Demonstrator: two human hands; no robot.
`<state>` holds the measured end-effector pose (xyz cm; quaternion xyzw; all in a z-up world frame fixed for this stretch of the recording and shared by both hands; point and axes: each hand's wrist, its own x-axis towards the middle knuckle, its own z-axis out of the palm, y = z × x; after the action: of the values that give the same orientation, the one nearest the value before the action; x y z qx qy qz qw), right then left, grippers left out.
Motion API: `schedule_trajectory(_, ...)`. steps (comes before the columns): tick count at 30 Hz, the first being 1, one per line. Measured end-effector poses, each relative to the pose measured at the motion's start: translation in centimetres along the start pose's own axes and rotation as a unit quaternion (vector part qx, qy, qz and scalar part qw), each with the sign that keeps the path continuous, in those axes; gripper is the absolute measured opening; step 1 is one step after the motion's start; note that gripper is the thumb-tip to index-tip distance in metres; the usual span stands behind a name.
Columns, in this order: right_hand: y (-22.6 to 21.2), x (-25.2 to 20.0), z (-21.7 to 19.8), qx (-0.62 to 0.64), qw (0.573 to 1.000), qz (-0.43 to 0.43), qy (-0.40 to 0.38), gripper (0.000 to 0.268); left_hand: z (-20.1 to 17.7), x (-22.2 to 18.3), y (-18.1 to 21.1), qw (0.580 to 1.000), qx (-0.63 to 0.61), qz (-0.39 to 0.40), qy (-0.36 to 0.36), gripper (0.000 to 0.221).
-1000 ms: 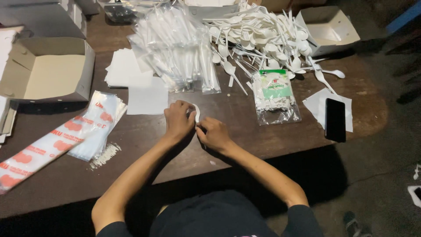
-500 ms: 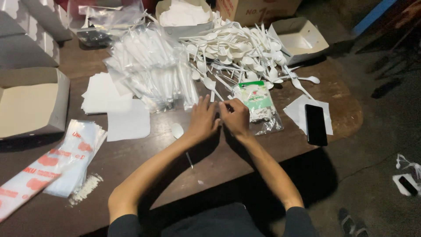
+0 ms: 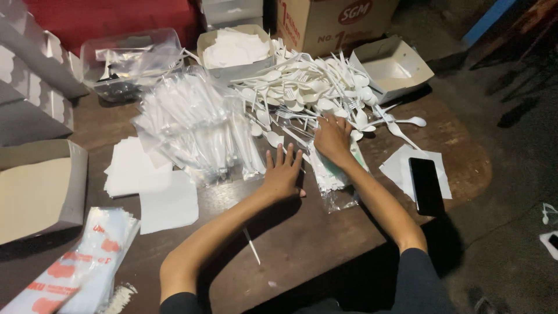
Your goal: The person packages plastic spoons into plastic sleeves. The person takes a white paper napkin, folds it into a narrow rectangle, and inserts it into a clear plastic sleeve alongside a white plastic spoon.
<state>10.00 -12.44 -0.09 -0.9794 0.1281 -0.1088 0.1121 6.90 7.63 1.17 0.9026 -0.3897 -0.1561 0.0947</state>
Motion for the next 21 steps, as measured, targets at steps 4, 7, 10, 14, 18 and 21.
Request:
schedule_trajectory(4,0.5,1.6,0.8,-0.006,0.999,0.023,-0.038,0.044,-0.8,1.6,0.2,1.000,0.005,-0.006,-0.008,0.133)
schedule_trajectory(7,1.1,2.2,1.6,-0.011,0.999,0.028,-0.032,0.039,-1.3,2.1,0.0,0.999,-0.003,-0.008,-0.038,0.137)
schedule_trajectory(10,1.9,2.5,2.6,0.005,1.000,0.022,-0.018,0.029,-1.2,2.3,-0.1,0.999,-0.013,-0.003,-0.046,0.137)
schedule_trajectory(14,2.4,2.4,2.7,0.033,0.999,0.022,0.012,0.018,-2.5,1.2,0.6,0.999,0.017,-0.008,-0.047,0.133)
schedule_trajectory(18,1.9,1.0,-0.3,0.075,0.995,0.016,0.071,0.015,-1.8,0.9,0.3,1.000,0.028,-0.006,0.000,0.129)
schedule_trajectory(21,2.0,-0.7,-1.6,0.124,0.987,0.019,0.106,0.008,-1.1,0.3,0.0,0.997,-0.007,0.010,0.079,0.109)
